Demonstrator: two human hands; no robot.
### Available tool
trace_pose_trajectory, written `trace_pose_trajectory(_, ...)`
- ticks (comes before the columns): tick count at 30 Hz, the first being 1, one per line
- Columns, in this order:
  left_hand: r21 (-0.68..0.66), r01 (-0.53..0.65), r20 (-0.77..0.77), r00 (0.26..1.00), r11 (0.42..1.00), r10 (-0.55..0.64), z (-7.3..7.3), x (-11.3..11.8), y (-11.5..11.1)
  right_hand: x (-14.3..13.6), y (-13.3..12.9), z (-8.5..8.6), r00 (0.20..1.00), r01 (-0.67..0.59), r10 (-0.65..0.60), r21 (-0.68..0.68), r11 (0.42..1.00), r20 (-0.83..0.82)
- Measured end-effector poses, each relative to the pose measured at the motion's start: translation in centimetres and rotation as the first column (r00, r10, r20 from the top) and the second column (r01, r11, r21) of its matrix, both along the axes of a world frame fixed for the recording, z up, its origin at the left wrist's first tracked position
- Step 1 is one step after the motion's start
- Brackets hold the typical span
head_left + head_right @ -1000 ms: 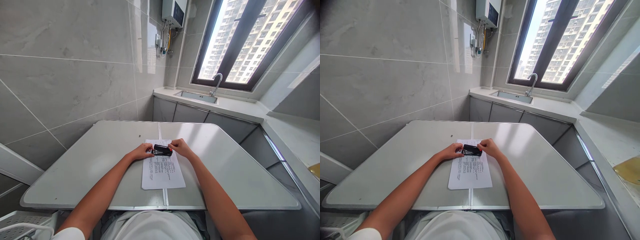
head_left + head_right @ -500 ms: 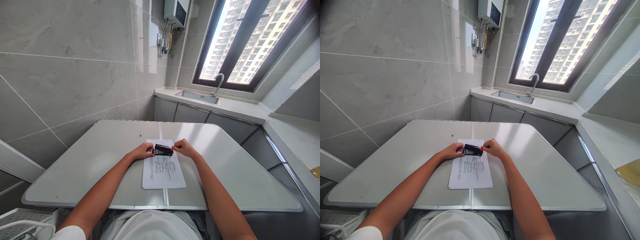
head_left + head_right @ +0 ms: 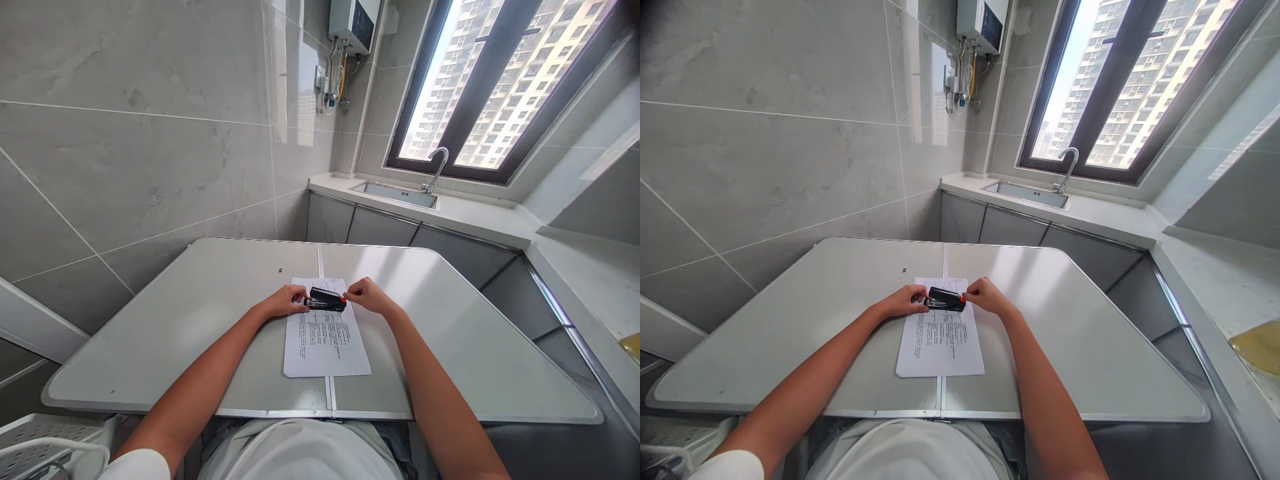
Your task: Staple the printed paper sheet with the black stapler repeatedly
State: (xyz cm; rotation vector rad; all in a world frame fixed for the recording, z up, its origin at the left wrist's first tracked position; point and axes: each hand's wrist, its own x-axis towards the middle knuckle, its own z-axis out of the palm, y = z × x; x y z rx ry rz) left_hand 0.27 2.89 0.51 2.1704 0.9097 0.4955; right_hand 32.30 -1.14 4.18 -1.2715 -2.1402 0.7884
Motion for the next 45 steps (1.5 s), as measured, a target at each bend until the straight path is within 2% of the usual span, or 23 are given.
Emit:
trace_pose_trajectory(7, -0.038, -0.014, -0.007, 1.000, 0.999, 0.014, 0.1, 0.0, 0.0, 0.1, -0.2, 0.8, 0.999, 0.016, -0.013, -0.081, 0.997, 0.033)
trace_pose_trajectory(22, -0.074, -0.020, 0.006, 1.000, 0.997, 0.020, 0.5, 0.1, -0.3, 0.1, -0.1, 1.0, 0.997, 0.048, -0.039, -0.133, 0.990, 0.067)
trace_pose_trajectory(33, -0.071, -0.024, 0.007, 1.000, 0.997, 0.024, 0.3, 0.1, -0.1, 0.0, -0.1, 1.1, 0.996, 0.048, -0.039, -0.119, 0.992, 0.075)
trace_pose_trajectory(45, -0.048, -0.027, -0.017, 1.000, 0.998, 0.026, 0.6, 0.2, -0.3, 0.5, 0.1, 0.6, 0.997, 0.038, -0.029, -0.125, 0.991, 0.071)
